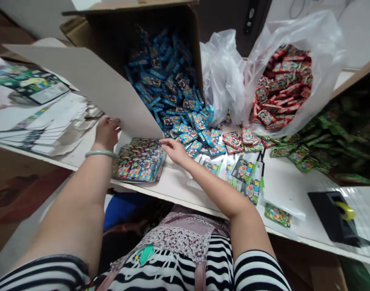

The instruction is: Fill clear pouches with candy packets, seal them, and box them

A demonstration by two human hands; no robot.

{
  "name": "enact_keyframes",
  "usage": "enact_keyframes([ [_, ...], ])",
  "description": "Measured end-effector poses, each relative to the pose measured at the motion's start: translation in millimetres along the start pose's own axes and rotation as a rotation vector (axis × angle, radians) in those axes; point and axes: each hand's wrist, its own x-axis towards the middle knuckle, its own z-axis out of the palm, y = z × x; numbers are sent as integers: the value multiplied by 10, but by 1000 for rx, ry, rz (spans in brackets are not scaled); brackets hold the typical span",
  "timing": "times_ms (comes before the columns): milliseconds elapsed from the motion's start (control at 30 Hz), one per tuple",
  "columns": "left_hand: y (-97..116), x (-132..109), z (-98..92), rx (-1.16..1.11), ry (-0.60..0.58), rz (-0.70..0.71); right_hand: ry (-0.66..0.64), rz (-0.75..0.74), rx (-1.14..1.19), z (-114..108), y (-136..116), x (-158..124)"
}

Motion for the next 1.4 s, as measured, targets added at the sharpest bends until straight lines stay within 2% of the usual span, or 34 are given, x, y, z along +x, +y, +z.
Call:
enact_keyframes([
  [133,62,-119,-63,142,112,33,-119,32,26,-422,174,-601],
  [200,82,-243,-197,247,160,84,-138,35,30,-637,286,-821],
  [267,96,-416,-370,348,113,154,-110,13,7,-771,406,-930],
  [333,102,-636,-525,432,-51,180,-116,36,3,-784,504,-954],
  [400,93,-875,-624,498,-254,193,-131,53,-28,-682,557,-948],
  [467,66,-1080,-671,645,-585,279,-167,40,-64,-515,566,-949],
  [533,30,-1200,-687,839,-814,386,-229,6,-79,-341,553,-958],
  [567,14,-1221,-690,927,-872,419,-257,-16,-88,-266,544,-962],
  [633,-12,-1192,-683,1036,-907,429,-301,-70,-126,-151,524,-953],
  [767,-37,-1020,-605,1077,-1014,416,-344,-201,-220,-19,394,-742],
  [833,-48,-974,-544,1108,-1051,411,-340,-277,-315,60,234,-493],
  [900,-57,-986,-493,1164,-1081,430,-333,-321,-537,184,32,-173],
  [1000,-46,-1078,-463,1246,-1114,505,-349,-246,-933,443,-209,321],
  [1133,35,-1195,-480,1315,-1136,505,-389,-56,-1122,768,-245,760],
  [1233,108,-1226,-488,1302,-1175,487,-434,7,-1203,876,-165,872],
  [1400,159,-1200,-456,1192,-1215,521,-461,-21,-1261,831,-115,910],
])
